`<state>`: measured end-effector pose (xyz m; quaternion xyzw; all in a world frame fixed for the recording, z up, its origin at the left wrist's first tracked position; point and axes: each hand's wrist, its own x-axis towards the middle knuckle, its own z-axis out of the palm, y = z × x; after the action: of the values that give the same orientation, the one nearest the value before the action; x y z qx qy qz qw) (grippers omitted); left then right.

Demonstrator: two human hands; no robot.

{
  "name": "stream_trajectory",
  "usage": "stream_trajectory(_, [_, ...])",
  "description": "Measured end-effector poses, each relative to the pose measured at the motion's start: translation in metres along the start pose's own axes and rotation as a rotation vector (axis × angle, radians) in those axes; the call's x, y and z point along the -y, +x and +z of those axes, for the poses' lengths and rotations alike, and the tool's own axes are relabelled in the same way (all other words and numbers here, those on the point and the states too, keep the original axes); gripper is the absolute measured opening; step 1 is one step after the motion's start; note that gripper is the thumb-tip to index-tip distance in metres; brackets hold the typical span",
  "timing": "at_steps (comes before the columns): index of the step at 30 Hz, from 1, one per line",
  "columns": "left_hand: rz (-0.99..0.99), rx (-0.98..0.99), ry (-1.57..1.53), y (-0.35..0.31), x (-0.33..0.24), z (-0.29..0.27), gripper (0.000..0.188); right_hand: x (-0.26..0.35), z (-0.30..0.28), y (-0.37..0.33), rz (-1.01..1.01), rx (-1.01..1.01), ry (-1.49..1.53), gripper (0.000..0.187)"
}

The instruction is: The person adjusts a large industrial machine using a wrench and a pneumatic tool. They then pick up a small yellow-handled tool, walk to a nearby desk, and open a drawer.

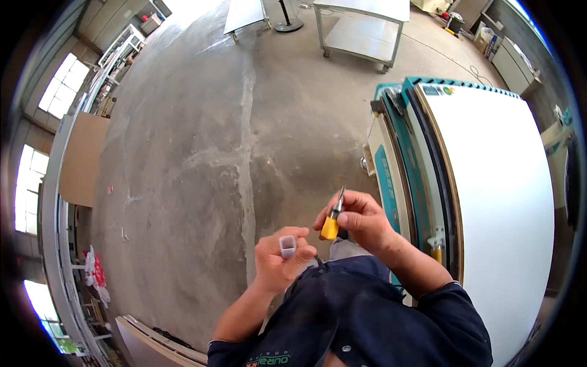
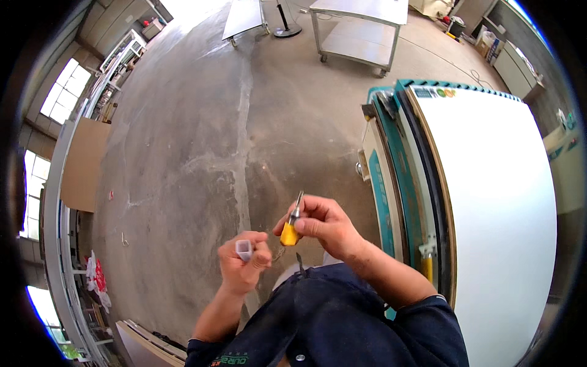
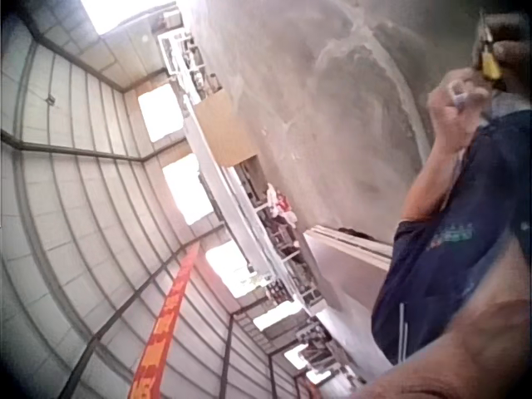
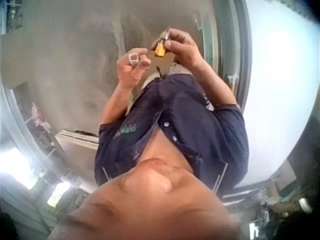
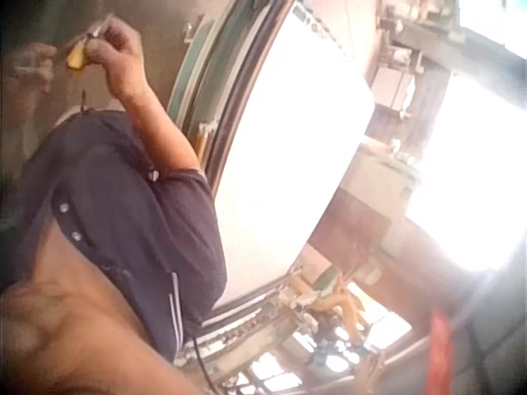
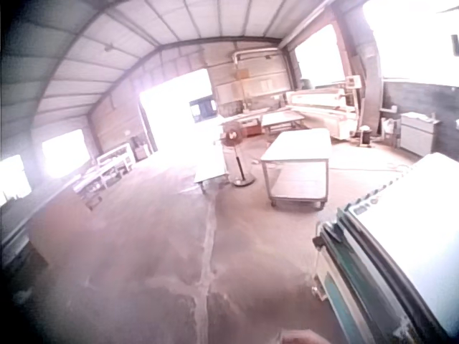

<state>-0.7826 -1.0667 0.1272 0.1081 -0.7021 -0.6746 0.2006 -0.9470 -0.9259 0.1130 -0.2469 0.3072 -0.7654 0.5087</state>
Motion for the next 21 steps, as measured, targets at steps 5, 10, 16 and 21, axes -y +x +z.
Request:
stream_trajectory(5, [-0.056, -0.183, -0.065, 0.119, 0.008, -0.025, 0.023, 0.071, -0.047, 0.116, 0.109, 0.063, 0.0, 0.023])
stream_trajectory(10, [-0.032, -0.121, -0.109, 0.263, 0.038, -0.05, 0.023, 0.11, -0.104, 0.221, 0.113, -0.016, -0.019, 0.028])
stream_trajectory(16, [-0.044, 0.125, -0.265, 0.459, 0.064, -0.074, 0.024, 0.159, -0.164, 0.345, 0.038, -0.084, 0.012, 0.032])
stream_trajectory(21, [-0.139, 0.488, -0.489, 0.608, 0.06, -0.063, 0.021, 0.218, -0.213, 0.41, -0.017, -0.205, 0.067, 0.03])
